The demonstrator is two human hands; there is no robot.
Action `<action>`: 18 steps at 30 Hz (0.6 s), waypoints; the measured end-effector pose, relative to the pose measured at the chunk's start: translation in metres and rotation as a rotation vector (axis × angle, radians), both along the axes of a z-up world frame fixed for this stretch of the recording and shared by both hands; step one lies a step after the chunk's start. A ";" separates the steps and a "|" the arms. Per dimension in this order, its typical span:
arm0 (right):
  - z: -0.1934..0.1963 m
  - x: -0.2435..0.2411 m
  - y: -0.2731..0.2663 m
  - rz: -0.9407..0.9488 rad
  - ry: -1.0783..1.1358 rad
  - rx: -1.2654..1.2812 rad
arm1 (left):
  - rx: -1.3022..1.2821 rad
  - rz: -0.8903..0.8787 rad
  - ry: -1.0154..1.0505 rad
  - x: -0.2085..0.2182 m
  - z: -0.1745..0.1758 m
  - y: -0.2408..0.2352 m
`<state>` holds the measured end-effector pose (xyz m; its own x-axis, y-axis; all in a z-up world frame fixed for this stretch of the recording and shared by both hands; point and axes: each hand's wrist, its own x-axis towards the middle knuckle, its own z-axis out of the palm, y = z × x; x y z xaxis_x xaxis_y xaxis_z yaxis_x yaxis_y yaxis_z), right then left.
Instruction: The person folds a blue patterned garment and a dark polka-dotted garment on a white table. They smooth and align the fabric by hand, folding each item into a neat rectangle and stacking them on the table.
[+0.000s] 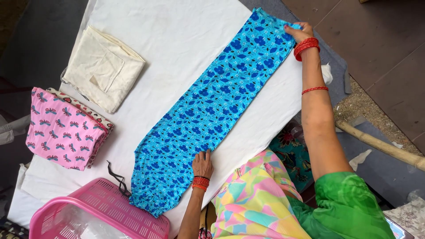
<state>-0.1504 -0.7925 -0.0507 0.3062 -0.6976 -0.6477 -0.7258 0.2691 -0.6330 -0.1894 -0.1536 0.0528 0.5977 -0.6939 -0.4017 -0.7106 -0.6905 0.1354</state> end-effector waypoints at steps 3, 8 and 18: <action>0.010 -0.007 0.001 -0.081 -0.344 -0.140 | -0.010 0.005 0.027 -0.001 -0.002 0.009; 0.016 -0.017 0.010 -0.030 -0.652 -0.451 | -0.077 -0.035 0.061 0.006 0.013 0.016; 0.007 -0.029 0.012 -0.083 -0.684 -0.577 | -0.232 -0.029 0.274 0.011 0.031 0.024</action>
